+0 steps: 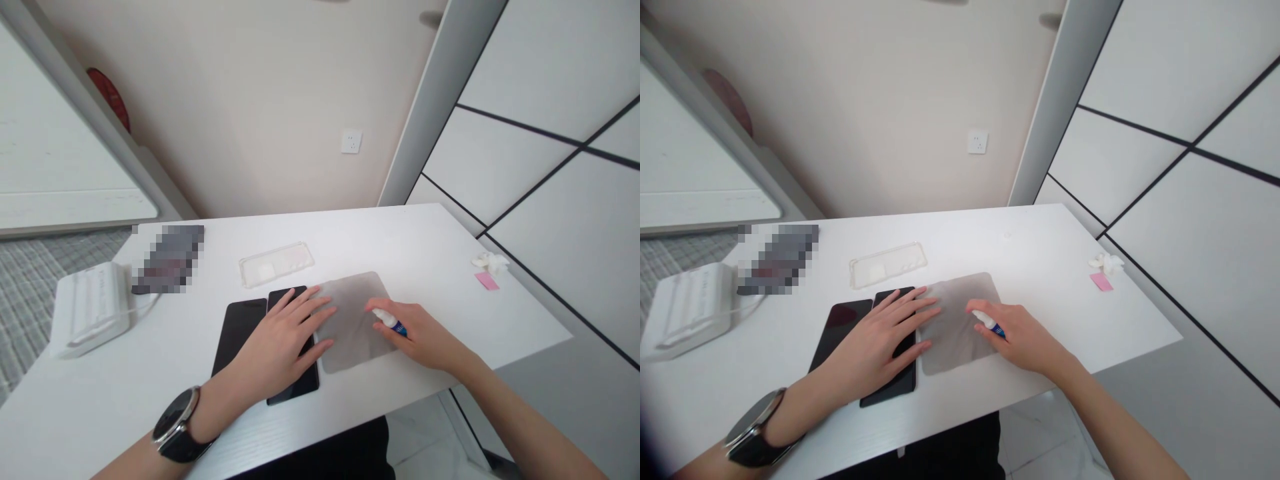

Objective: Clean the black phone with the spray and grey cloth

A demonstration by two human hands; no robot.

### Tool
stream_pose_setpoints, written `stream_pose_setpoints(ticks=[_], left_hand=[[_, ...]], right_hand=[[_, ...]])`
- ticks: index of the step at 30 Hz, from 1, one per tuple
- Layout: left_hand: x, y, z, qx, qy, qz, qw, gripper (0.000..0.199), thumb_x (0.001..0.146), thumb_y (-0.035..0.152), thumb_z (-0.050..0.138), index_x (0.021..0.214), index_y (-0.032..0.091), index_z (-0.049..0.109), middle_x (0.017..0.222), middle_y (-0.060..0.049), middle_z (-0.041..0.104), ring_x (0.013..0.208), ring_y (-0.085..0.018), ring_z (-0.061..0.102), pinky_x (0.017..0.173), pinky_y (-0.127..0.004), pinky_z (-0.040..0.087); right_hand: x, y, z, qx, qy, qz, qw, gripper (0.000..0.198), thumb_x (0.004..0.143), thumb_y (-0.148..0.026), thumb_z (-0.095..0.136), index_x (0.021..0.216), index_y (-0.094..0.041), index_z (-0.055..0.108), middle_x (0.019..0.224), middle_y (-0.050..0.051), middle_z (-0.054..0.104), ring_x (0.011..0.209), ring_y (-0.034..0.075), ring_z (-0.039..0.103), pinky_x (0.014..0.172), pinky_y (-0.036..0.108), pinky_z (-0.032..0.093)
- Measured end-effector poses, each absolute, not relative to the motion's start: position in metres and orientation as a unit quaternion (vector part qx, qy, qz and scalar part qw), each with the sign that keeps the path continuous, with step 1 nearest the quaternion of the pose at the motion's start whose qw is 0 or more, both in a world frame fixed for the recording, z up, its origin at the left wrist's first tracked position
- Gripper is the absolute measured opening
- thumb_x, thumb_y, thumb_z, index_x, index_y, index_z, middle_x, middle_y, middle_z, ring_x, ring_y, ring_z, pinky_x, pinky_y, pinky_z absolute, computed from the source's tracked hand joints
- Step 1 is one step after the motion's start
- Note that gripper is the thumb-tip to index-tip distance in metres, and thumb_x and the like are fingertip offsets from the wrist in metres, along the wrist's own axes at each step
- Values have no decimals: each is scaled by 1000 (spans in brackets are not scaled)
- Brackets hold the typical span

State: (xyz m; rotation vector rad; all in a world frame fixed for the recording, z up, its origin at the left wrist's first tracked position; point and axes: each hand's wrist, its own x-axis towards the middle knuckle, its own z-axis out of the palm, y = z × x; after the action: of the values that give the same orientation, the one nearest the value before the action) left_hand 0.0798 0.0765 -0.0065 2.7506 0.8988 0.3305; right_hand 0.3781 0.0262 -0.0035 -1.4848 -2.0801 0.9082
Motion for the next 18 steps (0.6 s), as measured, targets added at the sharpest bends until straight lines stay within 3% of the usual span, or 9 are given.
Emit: stream_pose_setpoints(ticks=[4, 12, 15, 18], left_hand=[[80, 77, -5, 935, 314, 117, 119, 45, 107, 41, 52, 149, 25, 55, 155, -9, 57, 153, -34, 41, 123, -63, 37], [79, 78, -7, 935, 313, 127, 111, 43, 107, 39, 51, 148, 26, 55, 153, -7, 60, 151, -32, 44, 122, -63, 38], [78, 80, -4, 935, 316, 126, 102, 43, 107, 38, 52, 148, 26, 55, 153, -7, 59, 149, -32, 46, 122, -62, 40], [69, 86, 4, 928, 334, 140, 90, 44, 107, 40, 51, 148, 26, 55, 152, -7, 60, 145, -31, 52, 122, -59, 40]], right_hand=[[385, 28, -4, -553, -752, 299, 199, 44, 106, -47, 50, 150, -39, 51, 149, 3, 63, 123, 31, 68, 106, 49, 49], [389, 24, 0, -555, -763, 288, 167, 40, 108, -49, 46, 145, -37, 51, 145, 3, 66, 119, 28, 69, 103, 46, 52], [391, 22, -4, -557, -767, 261, 183, 34, 107, -48, 47, 137, -35, 56, 137, 4, 69, 113, 27, 71, 100, 44, 54], [402, 34, -13, -577, -745, 218, 254, 46, 105, -46, 52, 149, -32, 46, 136, 9, 68, 111, 27, 71, 97, 42, 55]])
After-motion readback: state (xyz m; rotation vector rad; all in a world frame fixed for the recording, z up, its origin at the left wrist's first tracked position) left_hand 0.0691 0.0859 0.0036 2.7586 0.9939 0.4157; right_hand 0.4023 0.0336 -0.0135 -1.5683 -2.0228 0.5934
